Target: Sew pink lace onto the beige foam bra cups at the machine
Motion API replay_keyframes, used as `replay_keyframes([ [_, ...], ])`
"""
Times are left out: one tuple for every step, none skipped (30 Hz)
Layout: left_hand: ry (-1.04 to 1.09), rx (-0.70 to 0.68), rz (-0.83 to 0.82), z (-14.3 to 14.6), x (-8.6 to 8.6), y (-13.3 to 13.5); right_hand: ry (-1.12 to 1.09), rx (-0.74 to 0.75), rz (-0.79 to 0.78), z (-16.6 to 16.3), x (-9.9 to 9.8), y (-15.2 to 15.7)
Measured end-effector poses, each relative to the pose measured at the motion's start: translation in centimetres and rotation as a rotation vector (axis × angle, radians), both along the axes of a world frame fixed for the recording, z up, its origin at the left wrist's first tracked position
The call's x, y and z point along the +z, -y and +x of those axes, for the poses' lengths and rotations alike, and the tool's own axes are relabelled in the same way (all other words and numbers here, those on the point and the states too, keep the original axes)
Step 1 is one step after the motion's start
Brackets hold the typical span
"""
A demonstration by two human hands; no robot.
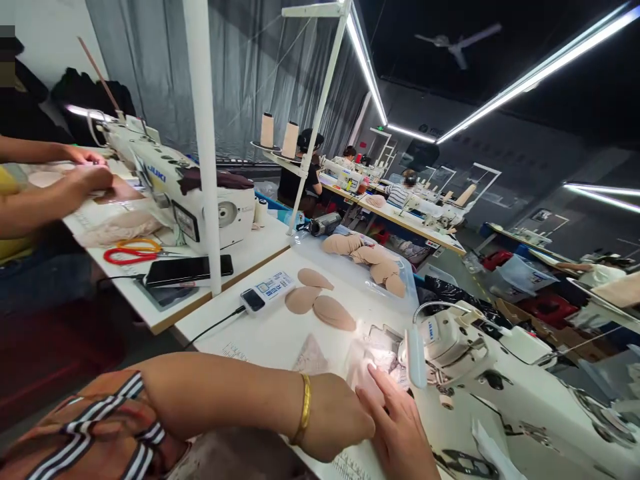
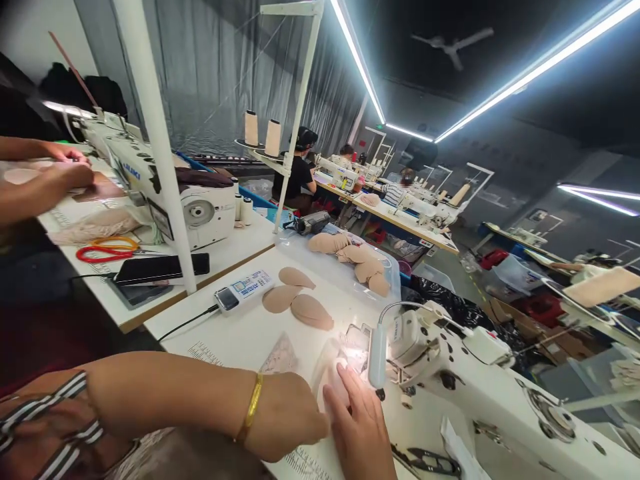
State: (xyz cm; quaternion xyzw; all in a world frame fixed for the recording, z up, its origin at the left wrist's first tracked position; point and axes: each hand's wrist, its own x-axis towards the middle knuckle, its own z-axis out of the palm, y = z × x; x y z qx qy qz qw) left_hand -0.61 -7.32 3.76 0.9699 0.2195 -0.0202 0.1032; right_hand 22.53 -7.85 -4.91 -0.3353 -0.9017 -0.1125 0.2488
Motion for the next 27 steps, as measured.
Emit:
replay_keyframes([
  [0.004,0.017,-0.055,-1.8,1.2,0.9,-0.006,0.045,-0.029,-0.9,0.6,0.9],
  [0.023,0.104,-0.077,-3.5,2.3,1.4,-0.022,0.103,-0.080,-1.8,1.3,1.8],
  [0.049,0.233,-0.090,-5.0,3.3,1.6,-0.075,0.084,-0.168,-2.5,2.1,2.5],
  [0.093,0.310,-0.113,-6.3,4.0,1.7,-0.128,0.035,-0.237,-3.0,2.7,3.0],
  [0.148,0.332,-0.151,-7.3,4.4,1.6,-0.170,-0.012,-0.277,-3.3,3.2,3.2],
  [0.182,0.304,-0.212,-7.8,4.6,1.5,-0.189,-0.031,-0.302,-3.3,3.4,3.2],
  [0.201,0.292,-0.238,-8.0,4.5,1.5,-0.191,-0.043,-0.319,-3.2,3.3,3.1],
  [0.216,0.279,-0.235,-7.9,4.2,1.7,-0.180,-0.059,-0.322,-2.9,3.0,2.8],
  [0.228,0.267,-0.217,-7.4,3.8,2.0,-0.161,-0.079,-0.311,-2.4,2.5,2.5],
  [0.245,0.266,-0.179,-6.7,3.3,2.3,-0.147,-0.108,-0.291,-1.9,1.9,2.1],
  [0.265,0.264,-0.138,-5.9,2.8,2.5,-0.142,-0.143,-0.271,-1.3,1.3,1.7],
  [0.284,0.259,-0.102,-5.0,2.2,2.6,-0.161,-0.172,-0.261,-0.8,0.8,1.2],
  [0.299,0.250,-0.075,-4.1,1.8,2.5,-0.199,-0.194,-0.279,-0.3,0.4,0.8],
  [0.307,0.238,-0.056,-3.3,1.5,2.3,-0.247,-0.210,-0.319,0.1,0.1,0.3],
  [0.308,0.224,-0.047,-2.5,1.2,2.0,-0.294,-0.216,-0.372,0.3,0.1,0.0],
  [0.305,0.211,-0.050,-2.0,1.2,1.7,-0.328,-0.215,-0.431,0.5,0.2,-0.2],
  [0.304,0.206,-0.064,-1.6,1.2,1.4,-0.348,-0.206,-0.487,0.5,0.5,-0.2],
  [0.307,0.209,-0.087,-1.4,1.4,1.1,-0.353,-0.189,-0.537,0.4,0.9,0.0],
  [0.314,0.218,-0.119,-1.5,1.8,1.0,-0.346,-0.166,-0.578,0.2,1.4,0.4],
  [0.328,0.232,-0.157,-2.0,2.1,0.8,-0.337,-0.143,-0.613,0.0,1.8,1.0],
  [0.346,0.245,-0.205,-2.8,2.5,0.8,-0.334,-0.126,-0.645,-0.2,2.3,1.8],
  [0.363,0.251,-0.261,-3.8,2.9,0.9,-0.329,-0.115,-0.674,-0.4,2.8,2.8],
  [0.378,0.254,-0.324,-4.9,3.3,1.1,-0.322,-0.111,-0.699,-0.6,3.2,3.9],
  [0.376,0.242,-0.398,-6.2,3.5,1.3,-0.311,-0.117,-0.714,-0.7,3.6,5.0],
  [0.363,0.231,-0.473,-7.4,3.5,1.6,-0.298,-0.121,-0.724,-0.7,3.8,5.9],
  [0.340,0.230,-0.543,-8.4,3.3,2.0,-0.290,-0.127,-0.715,-0.6,3.9,6.6],
  [0.324,0.243,-0.583,-9.1,3.0,2.5,-0.276,-0.130,-0.691,-0.5,3.8,7.0],
])
